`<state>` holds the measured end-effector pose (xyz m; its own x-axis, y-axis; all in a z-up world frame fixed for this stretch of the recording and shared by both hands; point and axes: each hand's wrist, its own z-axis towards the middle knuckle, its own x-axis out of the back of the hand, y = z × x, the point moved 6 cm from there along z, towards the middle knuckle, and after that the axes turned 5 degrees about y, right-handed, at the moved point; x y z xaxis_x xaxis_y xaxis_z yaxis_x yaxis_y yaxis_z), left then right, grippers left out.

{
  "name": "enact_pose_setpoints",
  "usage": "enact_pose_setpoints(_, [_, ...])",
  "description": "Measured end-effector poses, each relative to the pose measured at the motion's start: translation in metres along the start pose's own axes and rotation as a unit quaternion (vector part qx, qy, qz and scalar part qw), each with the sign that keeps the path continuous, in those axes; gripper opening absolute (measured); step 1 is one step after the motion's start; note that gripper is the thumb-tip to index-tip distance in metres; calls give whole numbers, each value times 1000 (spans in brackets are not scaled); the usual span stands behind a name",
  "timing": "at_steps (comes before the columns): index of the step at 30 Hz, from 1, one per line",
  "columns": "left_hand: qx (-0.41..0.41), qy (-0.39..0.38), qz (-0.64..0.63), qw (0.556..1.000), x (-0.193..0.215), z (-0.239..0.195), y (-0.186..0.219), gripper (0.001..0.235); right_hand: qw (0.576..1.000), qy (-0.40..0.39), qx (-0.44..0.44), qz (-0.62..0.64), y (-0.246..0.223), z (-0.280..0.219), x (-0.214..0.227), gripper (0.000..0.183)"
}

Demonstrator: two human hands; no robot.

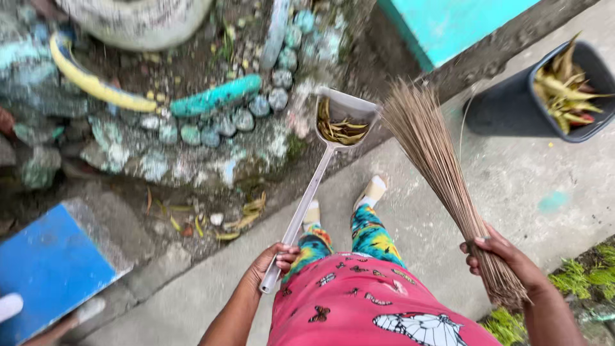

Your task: The person sweeps dried leaves into a dustpan and empties them into a bin.

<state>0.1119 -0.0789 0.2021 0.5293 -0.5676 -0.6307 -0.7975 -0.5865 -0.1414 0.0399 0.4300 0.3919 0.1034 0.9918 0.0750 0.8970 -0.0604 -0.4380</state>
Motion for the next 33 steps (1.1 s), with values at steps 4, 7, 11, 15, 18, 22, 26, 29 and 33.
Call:
enact_pose_setpoints(4, [23,-110,-40,993,-52,66,38,26,993,0,54,109,-2,6,-12,63])
enact_pose_setpoints(7, [137,-199,-121,963,-111,101,55,20,988,-9,97,121,-12,-3,-12,66])
enact_pose_setpoints(11, [123,-127,-85,981,-153,112,68,25,988,-25,85,128,-29,-4,5,78])
enact_pose_setpoints(15, [26,-105,-68,992,-188,128,95,34,987,-23,84,135,-60,3,35,84])
enact_pose_setpoints(18, [48,-90,-128,986,-194,138,95,32,990,-46,82,103,-101,16,57,88])
enact_pose_setpoints(22, [-27,-68,-124,990,-211,146,105,34,993,-40,105,37,-177,56,82,91])
enact_pose_setpoints(26, [-15,-69,-177,982,-238,161,118,17,990,-75,122,9,-261,122,78,93])
enact_pose_setpoints(29, [-54,-33,-148,987,-255,188,155,17,985,-115,128,6,-324,170,40,90])
enact_pose_setpoints(33, [64,-93,-216,970,-256,226,191,20,983,-150,105,28,-394,228,-18,90])
